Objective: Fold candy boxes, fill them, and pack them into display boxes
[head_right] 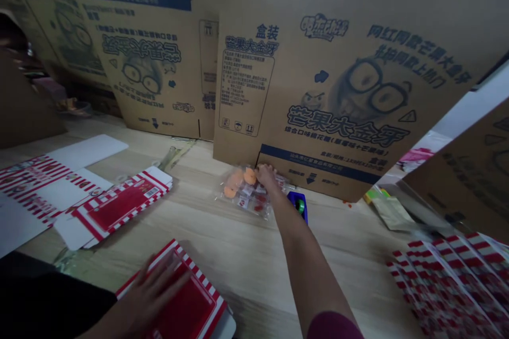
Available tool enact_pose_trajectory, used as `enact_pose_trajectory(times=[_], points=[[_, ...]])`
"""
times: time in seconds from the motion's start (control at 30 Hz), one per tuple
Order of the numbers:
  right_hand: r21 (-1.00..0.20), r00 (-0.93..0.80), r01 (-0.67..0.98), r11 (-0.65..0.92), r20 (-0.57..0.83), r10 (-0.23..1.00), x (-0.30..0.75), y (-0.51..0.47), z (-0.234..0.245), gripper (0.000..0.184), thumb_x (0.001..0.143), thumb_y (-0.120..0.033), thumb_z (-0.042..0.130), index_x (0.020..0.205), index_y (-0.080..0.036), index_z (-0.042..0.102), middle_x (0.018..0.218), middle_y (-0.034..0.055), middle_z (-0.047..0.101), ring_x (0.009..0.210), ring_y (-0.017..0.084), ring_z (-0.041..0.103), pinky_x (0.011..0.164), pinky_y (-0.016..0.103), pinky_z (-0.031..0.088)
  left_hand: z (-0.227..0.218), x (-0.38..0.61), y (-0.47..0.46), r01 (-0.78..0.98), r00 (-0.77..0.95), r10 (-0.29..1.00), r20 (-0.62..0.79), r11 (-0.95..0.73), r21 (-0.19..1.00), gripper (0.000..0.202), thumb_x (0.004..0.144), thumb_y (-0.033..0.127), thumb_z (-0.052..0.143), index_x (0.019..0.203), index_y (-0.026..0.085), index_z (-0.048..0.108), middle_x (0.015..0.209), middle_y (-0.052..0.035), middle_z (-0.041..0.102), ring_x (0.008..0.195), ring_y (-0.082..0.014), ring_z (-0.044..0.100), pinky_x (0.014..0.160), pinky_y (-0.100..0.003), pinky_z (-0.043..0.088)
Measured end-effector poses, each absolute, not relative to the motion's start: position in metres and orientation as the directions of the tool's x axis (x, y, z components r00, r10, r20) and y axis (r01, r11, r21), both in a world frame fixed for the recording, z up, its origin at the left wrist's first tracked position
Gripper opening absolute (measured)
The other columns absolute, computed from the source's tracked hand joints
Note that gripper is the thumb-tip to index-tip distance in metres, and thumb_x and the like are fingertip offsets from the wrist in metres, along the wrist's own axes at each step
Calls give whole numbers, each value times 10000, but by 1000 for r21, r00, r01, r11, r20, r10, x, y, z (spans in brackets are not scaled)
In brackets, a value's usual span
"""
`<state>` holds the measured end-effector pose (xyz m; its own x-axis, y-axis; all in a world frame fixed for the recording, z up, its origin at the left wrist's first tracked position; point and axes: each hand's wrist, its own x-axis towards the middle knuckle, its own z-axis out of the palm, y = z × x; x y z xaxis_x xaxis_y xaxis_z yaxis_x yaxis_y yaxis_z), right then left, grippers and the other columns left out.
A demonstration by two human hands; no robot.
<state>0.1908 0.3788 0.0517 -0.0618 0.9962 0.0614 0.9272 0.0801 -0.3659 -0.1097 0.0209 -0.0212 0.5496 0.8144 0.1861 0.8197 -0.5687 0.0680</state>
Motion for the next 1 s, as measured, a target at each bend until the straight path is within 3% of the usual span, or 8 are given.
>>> enact_pose_trajectory(times=[0.1,0.3,0.4,0.5,0.63,0.77,0.9,1.0], points=[[-298,-115,945,134,80,990,184,380,55,181,814,-142,532,863,-172,704,993,115,712,1004,248,612,864,336,389,-18,-86,35,727,686,727,26,-686,13,904,765,157,692,1488,384,200,1562,-115,251,1405,-382,277,1113,-665,122],[-260,-397,869,420,140,907,172,341,90,141,856,-156,486,850,-184,623,873,57,683,809,168,594,700,240,376,18,-63,66,671,741,610,-280,-692,267,1251,468,476,842,1509,215,201,1518,-278,251,1378,-521,207,1044,-753,111],[-304,-428,809,503,282,859,181,299,104,146,891,-192,430,906,-185,575,968,76,643,857,180,564,724,257,385,31,-62,69,775,631,748,-208,-590,226,1302,388,465,834,1499,152,230,1465,-288,331,1355,-504,262,1086,-698,85],[-546,-308,656,522,438,845,210,254,102,152,892,-232,429,962,-188,557,866,48,619,752,169,558,679,262,421,37,-63,67,892,435,896,-94,-413,185,1229,402,458,807,1470,124,300,1382,-255,416,1293,-462,348,1112,-644,102],[-798,-304,449,401,286,909,257,200,79,316,867,-289,486,1148,-189,587,895,40,644,675,154,577,614,260,466,40,-59,63,946,282,959,-17,-275,172,1166,461,515,764,1452,88,321,1339,-258,428,1255,-437,366,1101,-631,141],[-757,-377,518,398,216,901,279,158,57,331,876,-270,476,1132,-182,667,920,68,655,734,177,597,662,288,486,43,-42,60,942,302,953,14,-300,152,1154,476,507,755,1463,113,304,1363,-251,406,1260,-419,358,1104,-618,135],[-727,-605,499,473,99,790,267,127,55,312,918,-249,449,1104,-250,700,959,61,665,887,189,618,845,325,485,42,-20,56,933,330,942,63,-336,127,1166,462,472,770,1470,136,288,1388,-251,382,1282,-433,325,1107,-626,79],[-722,-649,524,453,6,761,247,114,51,269,870,-249,551,1074,-327,708,1119,36,660,1109,224,573,1077,485,317,38,-6,53,909,381,921,77,-389,151,1135,466,481,776,1453,143,328,1388,-256,387,1284,-445,324,1102,-633,69]])
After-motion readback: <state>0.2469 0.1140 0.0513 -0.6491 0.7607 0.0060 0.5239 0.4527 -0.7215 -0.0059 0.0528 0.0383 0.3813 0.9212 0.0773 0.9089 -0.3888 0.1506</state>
